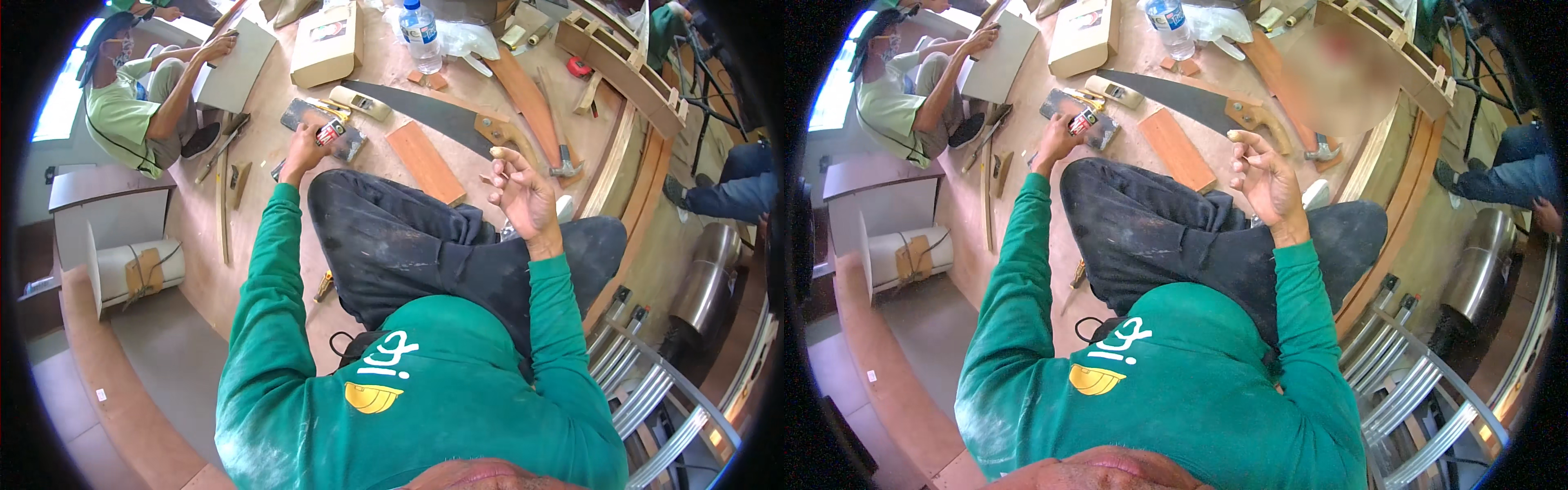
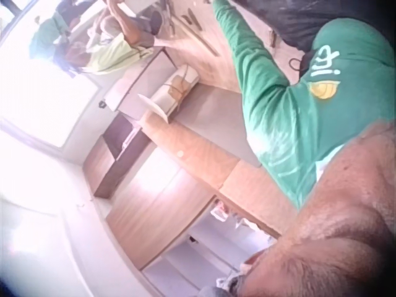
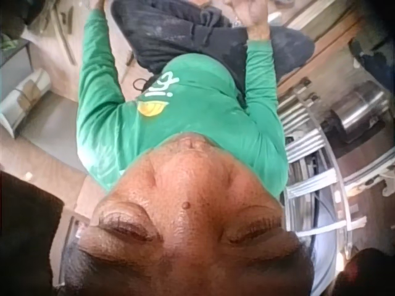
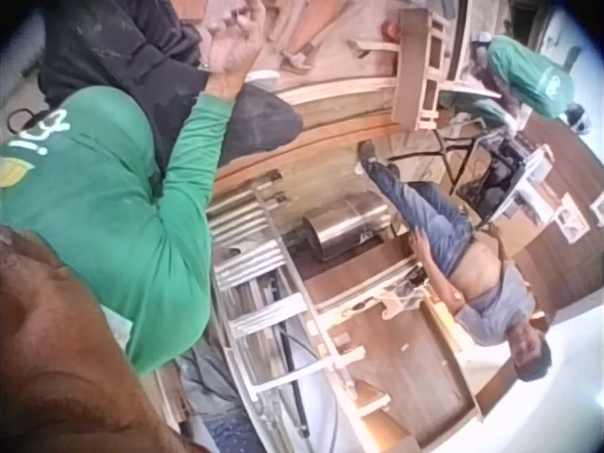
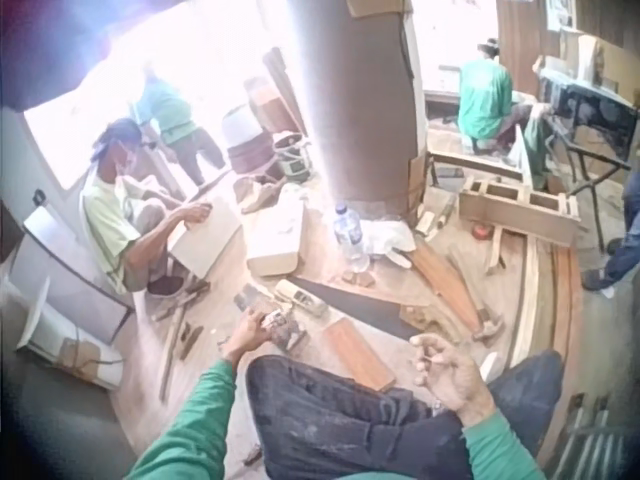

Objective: The person applies a substance from a tube to a wooden block, smears it with their finger, and then fits the block against a corner of a wooden structure while marking it with a pencil.

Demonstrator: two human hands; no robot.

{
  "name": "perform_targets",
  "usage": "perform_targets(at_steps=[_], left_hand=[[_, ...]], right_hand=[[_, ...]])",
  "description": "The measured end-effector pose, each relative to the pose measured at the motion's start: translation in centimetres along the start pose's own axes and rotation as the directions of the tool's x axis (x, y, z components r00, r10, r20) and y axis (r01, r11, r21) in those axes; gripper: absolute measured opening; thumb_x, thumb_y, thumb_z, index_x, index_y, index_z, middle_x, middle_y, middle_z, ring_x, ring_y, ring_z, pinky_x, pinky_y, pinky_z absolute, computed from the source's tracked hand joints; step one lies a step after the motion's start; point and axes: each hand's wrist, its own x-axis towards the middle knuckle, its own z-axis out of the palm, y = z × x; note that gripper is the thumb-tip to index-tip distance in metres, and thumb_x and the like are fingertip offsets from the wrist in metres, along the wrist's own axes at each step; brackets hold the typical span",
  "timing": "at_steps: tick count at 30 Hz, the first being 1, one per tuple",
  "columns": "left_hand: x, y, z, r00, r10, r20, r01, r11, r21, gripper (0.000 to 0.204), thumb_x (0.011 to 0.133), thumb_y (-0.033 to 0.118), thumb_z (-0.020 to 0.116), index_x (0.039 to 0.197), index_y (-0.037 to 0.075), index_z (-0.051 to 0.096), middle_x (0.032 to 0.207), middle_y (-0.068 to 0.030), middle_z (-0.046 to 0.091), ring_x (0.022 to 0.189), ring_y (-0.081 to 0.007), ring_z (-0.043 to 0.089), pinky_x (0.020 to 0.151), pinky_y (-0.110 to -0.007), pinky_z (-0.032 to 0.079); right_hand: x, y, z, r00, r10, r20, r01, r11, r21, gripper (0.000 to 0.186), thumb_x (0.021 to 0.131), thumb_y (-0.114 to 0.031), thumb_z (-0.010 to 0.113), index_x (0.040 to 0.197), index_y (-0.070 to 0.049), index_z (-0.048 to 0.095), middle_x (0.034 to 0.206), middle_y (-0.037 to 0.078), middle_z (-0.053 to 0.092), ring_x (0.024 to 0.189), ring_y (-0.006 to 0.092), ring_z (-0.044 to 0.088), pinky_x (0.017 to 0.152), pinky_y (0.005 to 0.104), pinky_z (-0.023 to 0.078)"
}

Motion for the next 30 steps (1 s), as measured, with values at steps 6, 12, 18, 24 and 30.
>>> perform_targets(at_steps=[6, 12, 18, 24, 30], left_hand=[[-1.0, -1.6, 2.1, 0.989, -0.133, 0.059, 0.144, 0.952, -0.269, 0.071, 0.074, 0.028, 0.09, 0.137, 0.005, 0.064, 0.124, -0.0195, 0.064, 0.119, -0.0382, 0.062, 0.105, -0.047, 0.049], [-3.7, 1.4, 0.8, 0.971, -0.081, -0.225, 0.117, 0.982, 0.15, 0.085, 0.076, 0.034, 0.091, 0.146, 0.002, 0.056, 0.132, -0.0268, 0.062, 0.124, -0.0413, 0.06, 0.108, -0.048, 0.049], [-4.9, 18.7, 5.7, 0.935, -0.336, 0.115, 0.345, 0.783, -0.517, 0.122, 0.075, 0.053, 0.092, 0.152, -0.018, 0.03, 0.154, -0.0376, 0.039, 0.145, -0.0476, 0.041, 0.121, -0.051, 0.036], [-2.0, 24.6, 12.3, 0.784, -0.621, -0.011, 0.554, 0.707, -0.44, 0.13, 0.071, 0.044, 0.097, 0.158, -0.013, 0.019, 0.152, -0.0364, 0.042, 0.141, -0.0472, 0.046, 0.123, -0.05, 0.037], [-2.0, 21.9, 11.7, 0.855, -0.476, 0.207, 0.393, 0.333, -0.857, 0.07, 0.08, 0.018, 0.086, 0.135, -0.007, 0.053, 0.119, -0.0173, 0.069, 0.101, -0.0259, 0.07, 0.086, -0.038, 0.058]], right_hand=[[0.4, 0.6, -2.2, 0.999, 0.003, -0.049, 0.001, 0.998, 0.066, 0.053, 0.092, -0.018, 0.064, 0.143, -0.003, 0.06, 0.108, 0.0, 0.059, 0.094, 0.0115, 0.057, 0.078, 0.03, 0.05], [0.4, 0.7, -3.2, 0.997, -0.013, -0.072, 0.02, 0.995, 0.099, 0.053, 0.093, -0.017, 0.064, 0.144, -0.001, 0.059, 0.108, 0.002, 0.059, 0.094, 0.0132, 0.058, 0.077, 0.0309, 0.05], [1.5, 1.4, -3.4, 1.0, 0.006, 0.01, -0.008, 0.984, 0.178, 0.053, 0.094, -0.017, 0.063, 0.144, -0.001, 0.059, 0.109, 0.003, 0.059, 0.097, 0.0156, 0.058, 0.079, 0.0317, 0.05], [0.4, 0.7, -3.2, 1.0, -0.018, -0.019, 0.021, 0.99, 0.143, 0.053, 0.093, -0.017, 0.064, 0.144, -0.002, 0.06, 0.108, 0.002, 0.06, 0.096, 0.0154, 0.058, 0.081, 0.0323, 0.051], [-0.1, -0.1, -1.0, 0.997, -0.051, -0.059, 0.057, 0.993, 0.105, 0.05, 0.093, -0.016, 0.063, 0.141, -0.001, 0.061, 0.105, 0.0, 0.06, 0.087, 0.011, 0.059, 0.078, 0.0277, 0.051]])
